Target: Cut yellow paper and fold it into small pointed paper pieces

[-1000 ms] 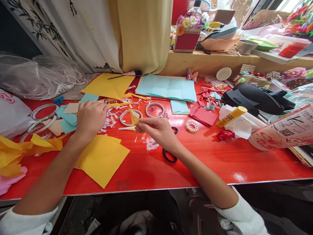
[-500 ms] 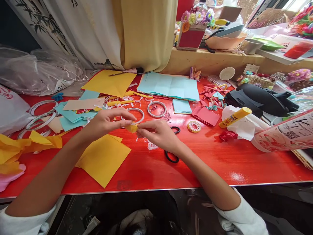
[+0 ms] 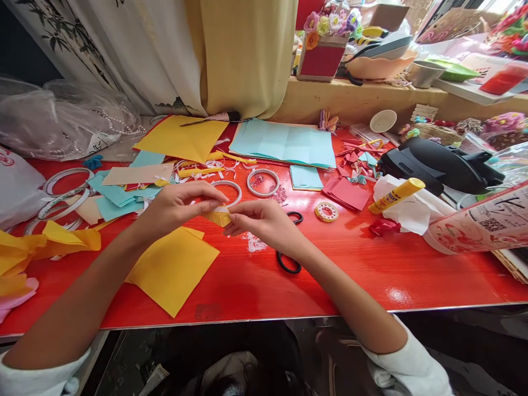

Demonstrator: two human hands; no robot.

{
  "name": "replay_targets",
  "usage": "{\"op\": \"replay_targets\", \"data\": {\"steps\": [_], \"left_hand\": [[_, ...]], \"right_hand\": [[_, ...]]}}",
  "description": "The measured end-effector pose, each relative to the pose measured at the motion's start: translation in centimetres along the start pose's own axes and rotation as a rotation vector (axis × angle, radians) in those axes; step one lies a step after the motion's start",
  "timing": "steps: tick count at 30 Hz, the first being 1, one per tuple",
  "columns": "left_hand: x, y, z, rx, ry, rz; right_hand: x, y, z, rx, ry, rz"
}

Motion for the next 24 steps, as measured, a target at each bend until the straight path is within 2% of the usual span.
{"op": "replay_targets", "data": {"steps": [2,5,8,10,18,24], "left_hand": [[0.0,0.2,0.0,0.062,0.039,0.015],[0.1,0.7,0.1,0.277,0.102,0.162],[0.0,1.0,0.6,0.507,0.098,0.338],[-0.1,1.0,1.0,0.608,0.08,0.403],[-0.5,0.8,1.7,0.801,0.016,0.525],[-0.4,1.0,2.2,0.855,0.044,0.54]], "right_hand": [[0.0,0.1,0.0,-0.02,0.045,-0.01],[0.1,0.2,0.0,-0.11,0.161,-0.056],[0.0,0.2,0.1,-0.269,0.279,-0.147],[-0.1,0.2,0.2,-0.404,0.344,-0.22],[-0.1,0.4,0.5,-0.763,0.491,-0.42],[-0.2,0.5,0.6,-0.859,0.545,-0.473]]}}
Point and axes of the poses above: each hand's wrist, its own x-axis towards the middle knuckle, its own z-axis out of the palm, y = z × x, the point moved 1 cm from there along x, towards the middle knuckle, and after that the axes turned 14 degrees about z, right-handed, at the moved point
